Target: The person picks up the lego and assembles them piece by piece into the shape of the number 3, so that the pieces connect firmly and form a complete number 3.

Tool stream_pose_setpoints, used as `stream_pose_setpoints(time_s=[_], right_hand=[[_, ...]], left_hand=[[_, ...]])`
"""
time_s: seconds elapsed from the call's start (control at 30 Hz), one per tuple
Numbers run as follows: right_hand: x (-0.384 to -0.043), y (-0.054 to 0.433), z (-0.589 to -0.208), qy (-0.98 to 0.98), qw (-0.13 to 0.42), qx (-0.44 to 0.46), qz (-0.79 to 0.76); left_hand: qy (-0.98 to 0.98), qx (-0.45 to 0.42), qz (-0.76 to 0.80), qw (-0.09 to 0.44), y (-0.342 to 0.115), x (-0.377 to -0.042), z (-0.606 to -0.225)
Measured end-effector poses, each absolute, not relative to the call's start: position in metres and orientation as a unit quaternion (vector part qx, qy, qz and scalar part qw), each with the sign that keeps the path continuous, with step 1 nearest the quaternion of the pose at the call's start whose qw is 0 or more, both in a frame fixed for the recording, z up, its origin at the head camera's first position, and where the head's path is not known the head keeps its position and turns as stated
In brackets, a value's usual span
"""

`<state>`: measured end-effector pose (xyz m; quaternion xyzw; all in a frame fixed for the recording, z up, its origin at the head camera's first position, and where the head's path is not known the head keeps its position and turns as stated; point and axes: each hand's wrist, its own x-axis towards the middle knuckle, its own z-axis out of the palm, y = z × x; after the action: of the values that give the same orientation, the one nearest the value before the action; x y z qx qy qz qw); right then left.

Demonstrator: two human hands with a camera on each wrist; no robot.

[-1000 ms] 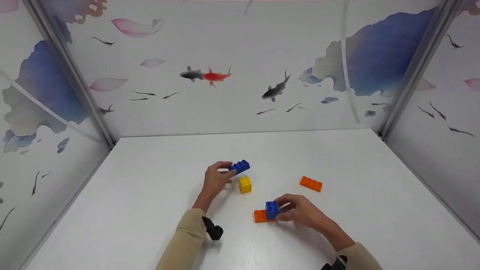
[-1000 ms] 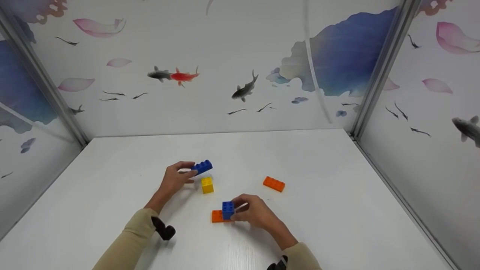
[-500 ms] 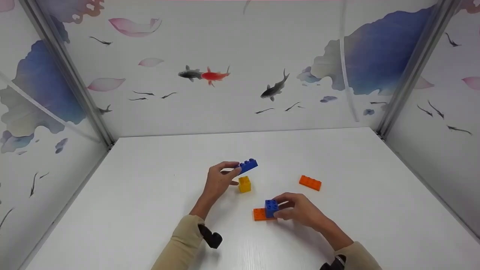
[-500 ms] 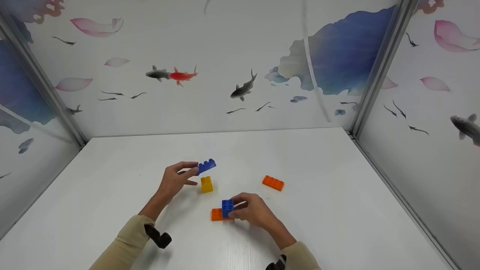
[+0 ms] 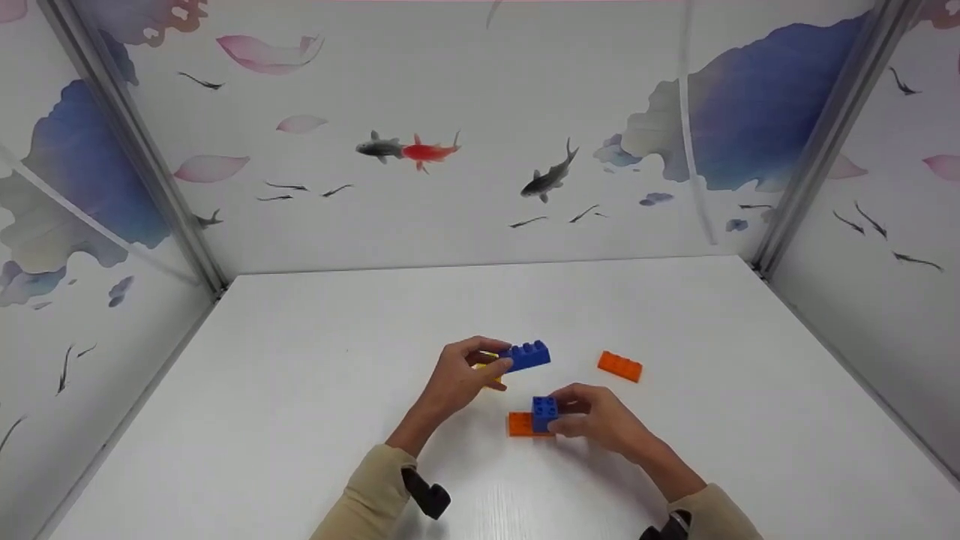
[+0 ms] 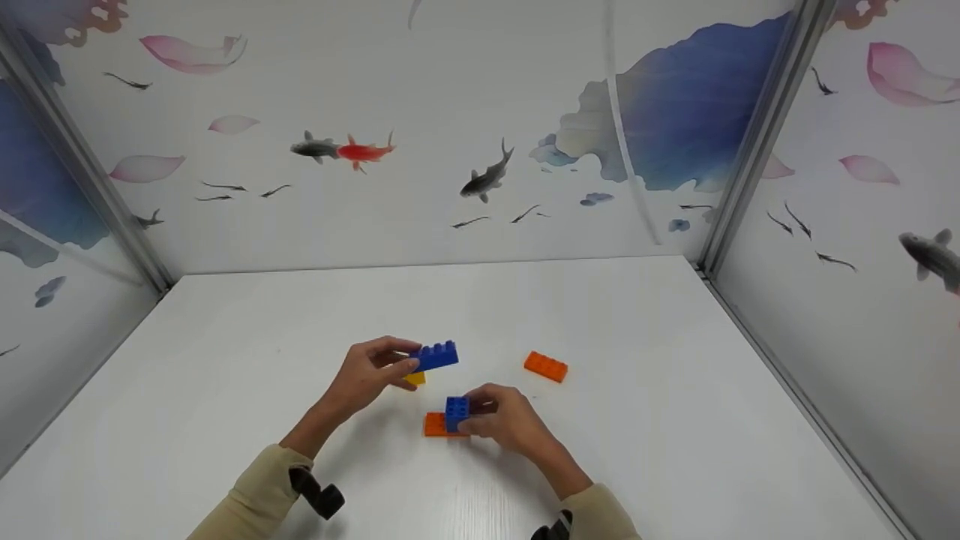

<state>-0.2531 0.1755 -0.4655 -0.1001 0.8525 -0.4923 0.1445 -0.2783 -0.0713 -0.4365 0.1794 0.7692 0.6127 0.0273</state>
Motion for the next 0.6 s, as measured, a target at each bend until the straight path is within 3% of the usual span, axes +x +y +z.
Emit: stream_pose_setpoints(time_s=[0.6], right_hand=[[-0.252,0.179,-0.466,0.845,0.143,-0.13,-0.498]], left_hand=[[0.792,0.198,0.575,0.048,-0.068,-0.258,-0.462]])
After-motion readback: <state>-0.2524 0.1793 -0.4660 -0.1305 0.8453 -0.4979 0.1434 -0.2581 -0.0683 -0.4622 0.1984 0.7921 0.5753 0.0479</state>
